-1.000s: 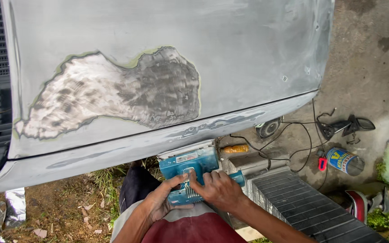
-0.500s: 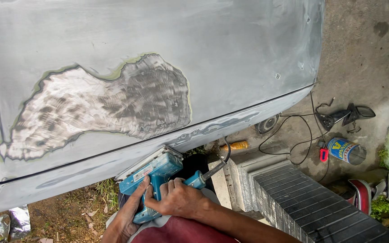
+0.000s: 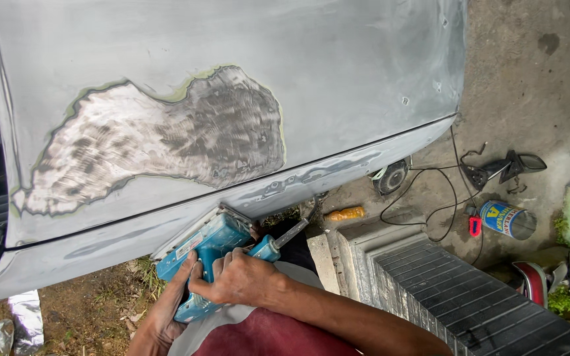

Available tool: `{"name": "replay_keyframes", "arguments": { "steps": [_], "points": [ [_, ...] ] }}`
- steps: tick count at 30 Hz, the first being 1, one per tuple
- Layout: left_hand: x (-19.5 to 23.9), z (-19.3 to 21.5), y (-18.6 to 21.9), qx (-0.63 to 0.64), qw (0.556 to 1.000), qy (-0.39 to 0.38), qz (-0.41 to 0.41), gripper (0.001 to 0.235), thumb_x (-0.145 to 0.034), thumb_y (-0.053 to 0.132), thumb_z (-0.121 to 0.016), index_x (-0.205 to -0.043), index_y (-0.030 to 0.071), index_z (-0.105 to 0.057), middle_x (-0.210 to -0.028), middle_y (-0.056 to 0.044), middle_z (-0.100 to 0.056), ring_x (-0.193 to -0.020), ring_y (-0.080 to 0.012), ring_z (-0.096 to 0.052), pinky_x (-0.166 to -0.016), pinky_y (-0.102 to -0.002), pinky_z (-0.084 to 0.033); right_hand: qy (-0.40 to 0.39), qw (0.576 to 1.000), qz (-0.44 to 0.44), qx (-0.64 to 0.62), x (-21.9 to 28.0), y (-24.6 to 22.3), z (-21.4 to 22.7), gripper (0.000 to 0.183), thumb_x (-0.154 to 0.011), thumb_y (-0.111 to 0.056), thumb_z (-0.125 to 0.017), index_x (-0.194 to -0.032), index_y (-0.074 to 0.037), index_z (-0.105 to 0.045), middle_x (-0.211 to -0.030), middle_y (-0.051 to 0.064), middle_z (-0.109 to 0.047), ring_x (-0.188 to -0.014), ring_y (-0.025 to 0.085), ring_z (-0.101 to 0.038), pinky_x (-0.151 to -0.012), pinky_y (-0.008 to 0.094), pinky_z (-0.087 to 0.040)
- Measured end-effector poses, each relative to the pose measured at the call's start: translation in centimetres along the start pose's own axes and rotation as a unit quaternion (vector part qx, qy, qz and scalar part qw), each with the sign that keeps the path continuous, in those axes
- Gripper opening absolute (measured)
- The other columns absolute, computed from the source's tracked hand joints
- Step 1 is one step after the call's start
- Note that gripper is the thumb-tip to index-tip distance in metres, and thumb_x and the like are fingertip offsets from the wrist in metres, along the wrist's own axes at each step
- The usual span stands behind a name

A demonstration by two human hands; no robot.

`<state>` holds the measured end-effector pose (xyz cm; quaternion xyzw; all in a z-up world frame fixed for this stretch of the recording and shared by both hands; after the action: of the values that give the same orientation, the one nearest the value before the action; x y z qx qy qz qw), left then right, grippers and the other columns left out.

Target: The person uses a blue electric sander to smooth the surface of a car's front bumper. They move the sander back and forth across the bumper, focusing on a large area where the paint has been removed, revealing the underlying material.

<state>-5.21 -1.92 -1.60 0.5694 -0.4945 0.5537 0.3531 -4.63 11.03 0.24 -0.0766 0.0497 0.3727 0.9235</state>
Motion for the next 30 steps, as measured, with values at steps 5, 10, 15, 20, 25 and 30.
{"name": "replay_keyframes", "arguments": {
  "steps": [5,10,15,20,25,30],
  "points": [
    [-0.3,-0.6,0.5,0.004,0.999,-0.035,-0.015,0.066,-0.083,0.052,-0.065,-0.132,0.008,-0.062,-0.103,-0.019,-0.072,-0.077,-0.0339,-0.068,-0.069,-0.047,-0.059,-0.011,1.0,0.011,0.019,-0.7,2.4,1.9,0.02,-0.095,-0.006,-0.062,-0.113,-0.017,-0.06,-0.055,-0.005,-0.04,-0.044,0.01,-0.04,-0.044,0.029,-0.036],
    [0.6,-3.8,1.1,-0.005,0.997,-0.072,0.006,0.063,-0.084,0.055,-0.064,-0.123,0.005,-0.065,-0.095,-0.019,-0.072,-0.077,-0.0326,-0.07,-0.072,-0.046,-0.061,-0.034,0.998,0.026,0.035,-0.3,5.2,3.4,0.025,-0.094,-0.001,-0.064,-0.112,-0.018,-0.059,-0.054,-0.007,-0.035,-0.043,0.008,-0.036,-0.042,0.026,-0.036],
    [0.9,-6.4,0.9,0.06,0.991,-0.118,0.005,0.05,-0.09,0.047,-0.065,-0.121,0.007,-0.067,-0.095,-0.023,-0.072,-0.074,-0.0369,-0.07,-0.068,-0.053,-0.062,-0.067,0.997,0.028,0.024,0.7,6.9,3.7,0.026,-0.092,-0.004,-0.067,-0.114,-0.017,-0.062,-0.056,-0.005,-0.042,-0.042,0.011,-0.044,-0.041,0.028,-0.039],
    [-0.1,-7.9,0.2,0.041,0.992,-0.121,-0.005,0.053,-0.086,0.042,-0.066,-0.133,0.018,-0.062,-0.116,-0.017,-0.071,-0.086,-0.038,-0.07,-0.07,-0.057,-0.061,-0.082,0.995,0.04,0.036,3.1,7.6,3.4,0.026,-0.092,-0.002,-0.064,-0.114,-0.016,-0.061,-0.056,-0.005,-0.043,-0.045,0.011,-0.044,-0.041,0.029,-0.037],
    [-1.6,-9.3,-1.3,0.025,0.995,-0.091,0.021,0.043,-0.086,0.048,-0.07,-0.117,0.018,-0.066,-0.1,-0.015,-0.072,-0.079,-0.0345,-0.071,-0.066,-0.054,-0.062,-0.114,0.992,0.04,0.033,5.8,8.6,2.9,0.028,-0.093,-0.004,-0.065,-0.119,-0.015,-0.061,-0.057,-0.004,-0.047,-0.044,0.012,-0.048,-0.042,0.029,-0.042],
    [-0.8,-12.6,-1.4,-0.024,0.99,-0.136,0.013,0.057,-0.087,0.05,-0.063,-0.128,0.01,-0.067,-0.111,-0.022,-0.075,-0.084,-0.0359,-0.073,-0.069,-0.049,-0.063,-0.141,0.99,0.024,0.012,8.2,10.5,3.2,0.035,-0.088,-0.002,-0.064,-0.121,-0.015,-0.06,-0.063,0.0,-0.052,-0.047,0.016,-0.053,-0.046,0.033,-0.047]
  ]
}}
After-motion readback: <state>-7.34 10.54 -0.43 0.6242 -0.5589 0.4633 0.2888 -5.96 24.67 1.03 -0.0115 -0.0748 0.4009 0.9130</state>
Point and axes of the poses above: each hand's wrist, its own x-axis away from the middle knuckle, its own z-axis out of the back of the hand, y = z × x, the point moved 4 cm from there along -x, towards the middle knuckle
